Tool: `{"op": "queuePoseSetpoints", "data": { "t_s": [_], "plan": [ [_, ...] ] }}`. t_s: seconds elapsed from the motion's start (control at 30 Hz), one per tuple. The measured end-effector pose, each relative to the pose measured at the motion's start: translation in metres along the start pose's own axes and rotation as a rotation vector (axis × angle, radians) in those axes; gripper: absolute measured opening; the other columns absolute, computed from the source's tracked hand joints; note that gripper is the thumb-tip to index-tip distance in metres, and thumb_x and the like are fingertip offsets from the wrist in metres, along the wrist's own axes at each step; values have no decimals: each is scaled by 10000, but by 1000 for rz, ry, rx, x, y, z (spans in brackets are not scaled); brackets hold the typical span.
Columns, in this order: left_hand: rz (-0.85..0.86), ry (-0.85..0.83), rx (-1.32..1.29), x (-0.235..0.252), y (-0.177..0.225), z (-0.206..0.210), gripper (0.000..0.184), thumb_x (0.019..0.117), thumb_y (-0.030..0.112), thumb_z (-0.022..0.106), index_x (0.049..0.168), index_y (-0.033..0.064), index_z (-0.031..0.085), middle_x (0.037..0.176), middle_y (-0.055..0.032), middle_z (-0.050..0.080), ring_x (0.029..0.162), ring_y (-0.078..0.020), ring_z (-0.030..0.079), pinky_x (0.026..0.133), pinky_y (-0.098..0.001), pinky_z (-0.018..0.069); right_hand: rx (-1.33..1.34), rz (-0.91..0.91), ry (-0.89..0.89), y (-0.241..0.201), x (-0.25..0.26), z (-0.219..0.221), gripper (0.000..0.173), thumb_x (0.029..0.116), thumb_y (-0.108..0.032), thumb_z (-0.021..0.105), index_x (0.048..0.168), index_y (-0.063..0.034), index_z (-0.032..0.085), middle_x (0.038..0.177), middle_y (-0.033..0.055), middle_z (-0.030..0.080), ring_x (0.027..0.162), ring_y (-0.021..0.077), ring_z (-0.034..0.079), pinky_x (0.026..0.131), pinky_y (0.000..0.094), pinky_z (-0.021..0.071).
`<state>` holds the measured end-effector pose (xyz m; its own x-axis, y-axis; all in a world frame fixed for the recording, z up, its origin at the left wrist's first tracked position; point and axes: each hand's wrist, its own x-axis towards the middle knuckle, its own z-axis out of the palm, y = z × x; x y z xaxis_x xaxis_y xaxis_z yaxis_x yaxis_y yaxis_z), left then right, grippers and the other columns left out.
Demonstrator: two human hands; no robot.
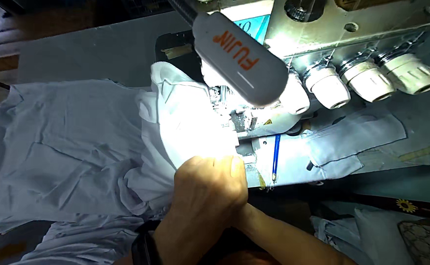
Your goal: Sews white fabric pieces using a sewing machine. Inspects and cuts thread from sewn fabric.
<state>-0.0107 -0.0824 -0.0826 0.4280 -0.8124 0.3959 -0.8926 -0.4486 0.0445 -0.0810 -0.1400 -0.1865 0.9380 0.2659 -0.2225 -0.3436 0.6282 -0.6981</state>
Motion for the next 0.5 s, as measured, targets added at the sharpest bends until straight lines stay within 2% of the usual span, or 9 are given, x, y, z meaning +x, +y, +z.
{"op": "queuePoseSetpoints", "data": {
  "t_s": [0.07, 0.13, 0.2, 0.27, 0.33, 0.4, 0.47, 0.5],
  "plan": [
    [5, 21, 19, 7, -5, -1, 348, 971, 161, 570, 640, 64, 621, 512, -28, 453, 437, -170, 445, 436, -317, 263, 93, -8, -15, -13, 0, 3, 216, 1000, -92, 487, 812, -180, 547, 589, -131, 510, 497, -50, 488, 507, 124, 445],
    [26, 24, 32, 13, -12, -1, 332, 964, 158, 578, 650, 58, 617, 518, -29, 453, 442, -175, 449, 439, -320, 266, 181, -94, -52, -10, -2, -2, 167, 953, -116, 546, 807, -197, 558, 596, -114, 534, 504, -33, 504, 499, 140, 433],
    [67, 13, 24, 20, -20, -1, 289, 961, 112, 572, 682, 47, 611, 541, -36, 451, 465, -186, 456, 455, -329, 272, 228, -234, 86, -10, -2, 4, 180, 884, -50, 609, 803, -202, 556, 597, -120, 579, 495, -32, 538, 480, 150, 461],
    [107, 2, 0, 25, -27, -2, 264, 949, 83, 576, 690, 46, 609, 541, -36, 445, 476, -192, 455, 474, -338, 273, 170, -396, 333, -7, -2, 4, 178, 867, 34, 615, 833, -137, 576, 624, -90, 601, 503, -7, 560, 477, 179, 490],
    [128, -11, -19, 25, -29, -5, 273, 938, 107, 601, 669, 65, 589, 529, -25, 432, 473, -183, 440, 491, -342, 264, -114, -689, 500, -4, -3, -8, 113, 851, 59, 655, 884, -49, 670, 738, -60, 682, 611, -19, 613, 556, 168, 533],
    [135, -37, -28, 19, -28, -10, 312, 948, 156, 620, 648, 75, 585, 514, -16, 416, 458, -174, 420, 484, -338, 255, -513, -938, 509, -10, -11, -31, 23, 901, -33, 679, 889, -36, 699, 819, -28, 710, 755, -21, 652, 692, 165, 562],
    [123, -36, -22, 7, -24, -12, 332, 940, 174, 612, 621, 91, 576, 507, -13, 431, 455, -169, 422, 489, -334, 263, -801, -1030, 490, -28, -21, -47, 92, 928, -63, 640, 946, -11, 713, 818, 19, 713, 780, 6, 662, 714, 172, 563],
    [123, -29, -26, 1, -23, -12, 311, 938, 168, 615, 637, 91, 612, 518, -16, 464, 471, -171, 447, 515, -341, 295, -905, -1017, 484, -40, -25, -51, 155, 929, -60, 626, 1037, 5, 717, 790, 21, 699, 734, -1, 636, 678, 159, 544]
  ]
}}
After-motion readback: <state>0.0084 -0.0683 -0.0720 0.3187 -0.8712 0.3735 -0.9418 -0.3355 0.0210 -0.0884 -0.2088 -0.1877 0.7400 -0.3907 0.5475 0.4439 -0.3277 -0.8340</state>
